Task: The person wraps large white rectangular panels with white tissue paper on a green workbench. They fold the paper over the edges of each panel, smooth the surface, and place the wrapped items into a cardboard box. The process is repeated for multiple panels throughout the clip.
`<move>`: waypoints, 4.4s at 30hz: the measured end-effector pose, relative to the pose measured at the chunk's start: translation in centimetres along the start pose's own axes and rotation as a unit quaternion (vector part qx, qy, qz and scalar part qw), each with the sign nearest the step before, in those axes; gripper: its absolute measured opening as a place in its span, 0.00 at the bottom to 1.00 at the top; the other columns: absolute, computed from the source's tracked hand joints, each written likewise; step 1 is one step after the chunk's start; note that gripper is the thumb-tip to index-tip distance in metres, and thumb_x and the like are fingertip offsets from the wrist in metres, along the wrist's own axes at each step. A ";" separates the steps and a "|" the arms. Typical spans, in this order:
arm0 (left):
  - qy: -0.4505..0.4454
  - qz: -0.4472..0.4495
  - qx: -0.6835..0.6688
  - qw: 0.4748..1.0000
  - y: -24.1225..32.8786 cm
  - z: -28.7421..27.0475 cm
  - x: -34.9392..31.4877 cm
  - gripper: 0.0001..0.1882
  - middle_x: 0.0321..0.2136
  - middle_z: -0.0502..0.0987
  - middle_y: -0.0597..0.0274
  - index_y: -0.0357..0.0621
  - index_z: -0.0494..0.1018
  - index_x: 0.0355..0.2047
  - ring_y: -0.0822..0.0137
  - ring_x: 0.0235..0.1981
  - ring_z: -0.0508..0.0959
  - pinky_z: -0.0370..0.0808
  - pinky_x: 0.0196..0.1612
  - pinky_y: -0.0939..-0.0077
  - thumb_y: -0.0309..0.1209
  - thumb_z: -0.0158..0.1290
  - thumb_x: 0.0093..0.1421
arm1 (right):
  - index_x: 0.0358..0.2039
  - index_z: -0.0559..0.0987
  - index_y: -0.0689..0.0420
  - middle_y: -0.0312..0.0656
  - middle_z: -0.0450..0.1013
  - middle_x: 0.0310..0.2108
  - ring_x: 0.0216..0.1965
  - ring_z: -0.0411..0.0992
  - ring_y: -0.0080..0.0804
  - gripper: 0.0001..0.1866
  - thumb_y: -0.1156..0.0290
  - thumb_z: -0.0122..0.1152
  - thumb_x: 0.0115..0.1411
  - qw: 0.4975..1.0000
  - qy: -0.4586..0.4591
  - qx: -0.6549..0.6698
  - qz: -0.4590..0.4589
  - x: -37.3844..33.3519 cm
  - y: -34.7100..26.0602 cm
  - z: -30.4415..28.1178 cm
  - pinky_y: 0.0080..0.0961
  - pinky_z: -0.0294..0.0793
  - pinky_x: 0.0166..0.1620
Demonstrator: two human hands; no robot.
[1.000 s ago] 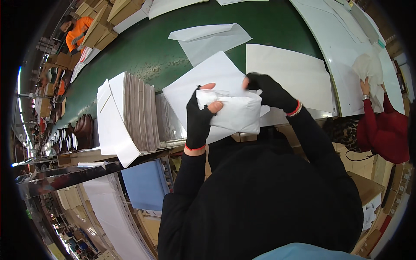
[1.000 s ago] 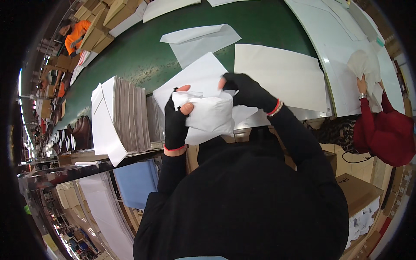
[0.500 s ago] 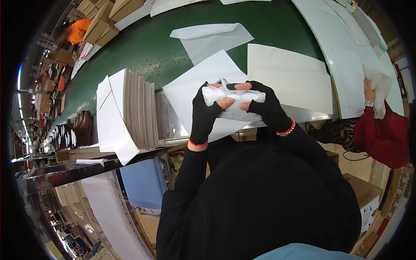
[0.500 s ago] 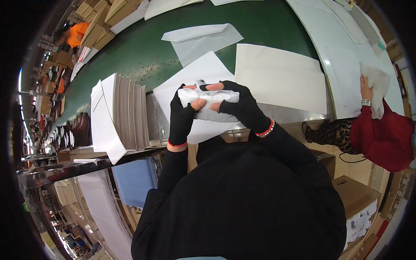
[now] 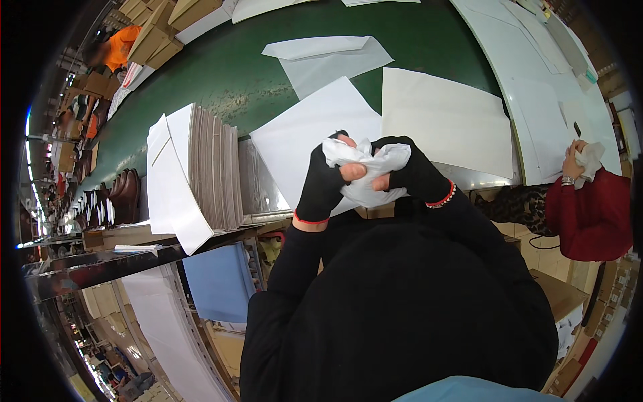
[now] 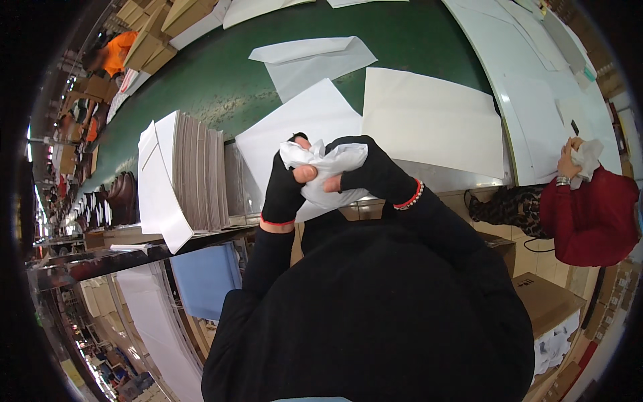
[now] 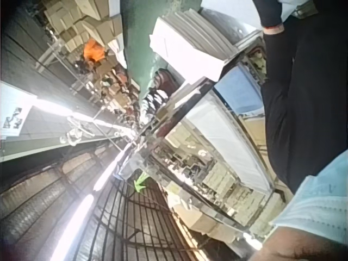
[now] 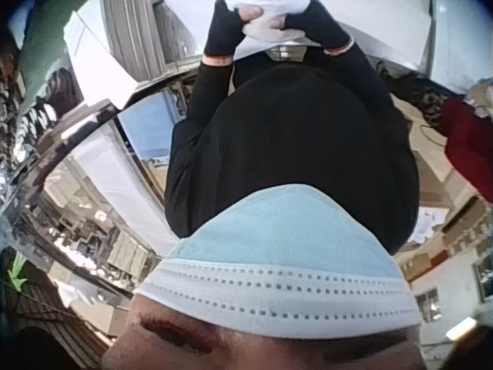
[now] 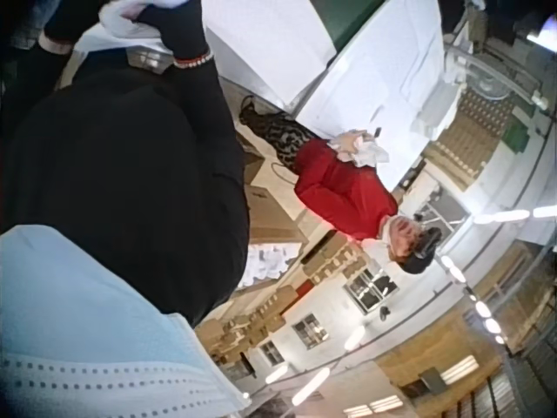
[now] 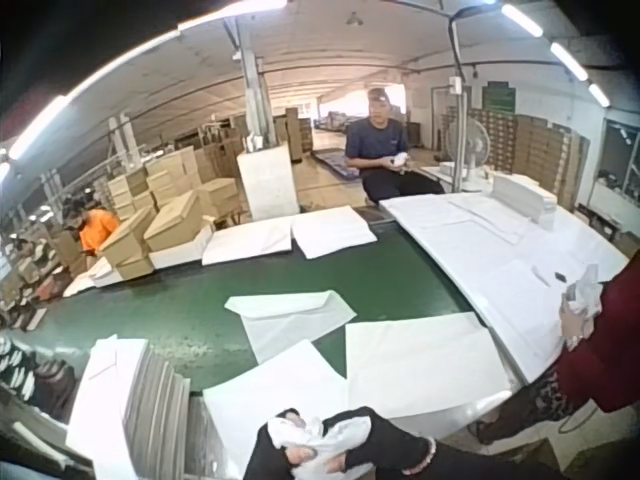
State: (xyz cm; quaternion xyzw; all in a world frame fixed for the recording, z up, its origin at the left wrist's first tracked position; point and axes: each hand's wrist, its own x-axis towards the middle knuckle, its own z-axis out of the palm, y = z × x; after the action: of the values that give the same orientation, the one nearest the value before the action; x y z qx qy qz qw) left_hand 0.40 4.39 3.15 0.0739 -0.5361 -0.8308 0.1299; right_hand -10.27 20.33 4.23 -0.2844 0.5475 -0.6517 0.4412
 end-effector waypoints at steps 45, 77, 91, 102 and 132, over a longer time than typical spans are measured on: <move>0.079 0.087 -0.012 0.993 -2.4 3.6 -0.6 0.41 0.40 0.76 0.58 0.35 0.72 0.45 0.68 0.38 0.75 0.69 0.45 0.75 0.65 0.33 0.63 | 0.56 0.65 0.61 0.44 0.68 0.48 0.48 0.68 0.30 0.38 0.37 0.31 0.65 0.960 0.180 0.158 -0.144 2.0 2.0 3.9 0.27 0.66 0.52; -0.029 -0.054 0.711 0.701 -13.7 -11.8 -1.5 0.35 0.64 0.54 0.44 0.41 0.55 0.64 0.46 0.66 0.51 0.53 0.63 0.47 0.49 0.48 0.64 | 0.56 0.67 0.65 0.58 0.65 0.56 0.59 0.63 0.49 0.53 0.41 0.72 0.36 0.462 0.518 -0.497 0.521 -45.9 23.0 -21.3 0.39 0.63 0.60; -0.020 0.015 0.814 0.580 -10.2 -20.3 0.6 0.46 0.67 0.48 0.47 0.48 0.52 0.66 0.44 0.68 0.46 0.41 0.64 0.36 0.56 0.54 0.54 | 0.31 0.78 0.54 0.40 0.75 0.34 0.40 0.74 0.40 0.09 0.72 0.67 0.49 0.713 0.322 -0.597 -0.177 -1.3 8.4 -27.2 0.32 0.73 0.45; -0.027 -0.043 0.773 0.633 -8.3 -20.3 1.9 0.45 0.66 0.52 0.45 0.47 0.57 0.64 0.42 0.67 0.48 0.41 0.65 0.39 0.51 0.59 0.50 | 0.37 0.75 0.55 0.41 0.71 0.37 0.41 0.70 0.40 0.14 0.64 0.65 0.51 0.747 0.086 -0.621 -0.221 24.7 12.2 -24.6 0.34 0.71 0.44; 0.142 0.020 0.238 0.961 -12.0 -24.9 1.0 0.34 0.59 0.66 0.52 0.46 0.59 0.64 0.61 0.62 0.63 0.50 0.65 0.58 0.56 0.36 0.67 | 0.32 0.81 0.58 0.52 0.73 0.44 0.50 0.68 0.49 0.23 0.49 0.54 0.59 0.730 -0.117 -0.674 -0.007 15.3 8.4 -10.5 0.41 0.69 0.49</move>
State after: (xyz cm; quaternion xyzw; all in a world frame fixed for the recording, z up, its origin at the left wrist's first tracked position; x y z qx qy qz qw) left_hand 4.34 -12.89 -18.01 0.2088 -0.6955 -0.6579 0.1997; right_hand -23.88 11.55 -8.08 -0.5850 0.7847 -0.0765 0.1901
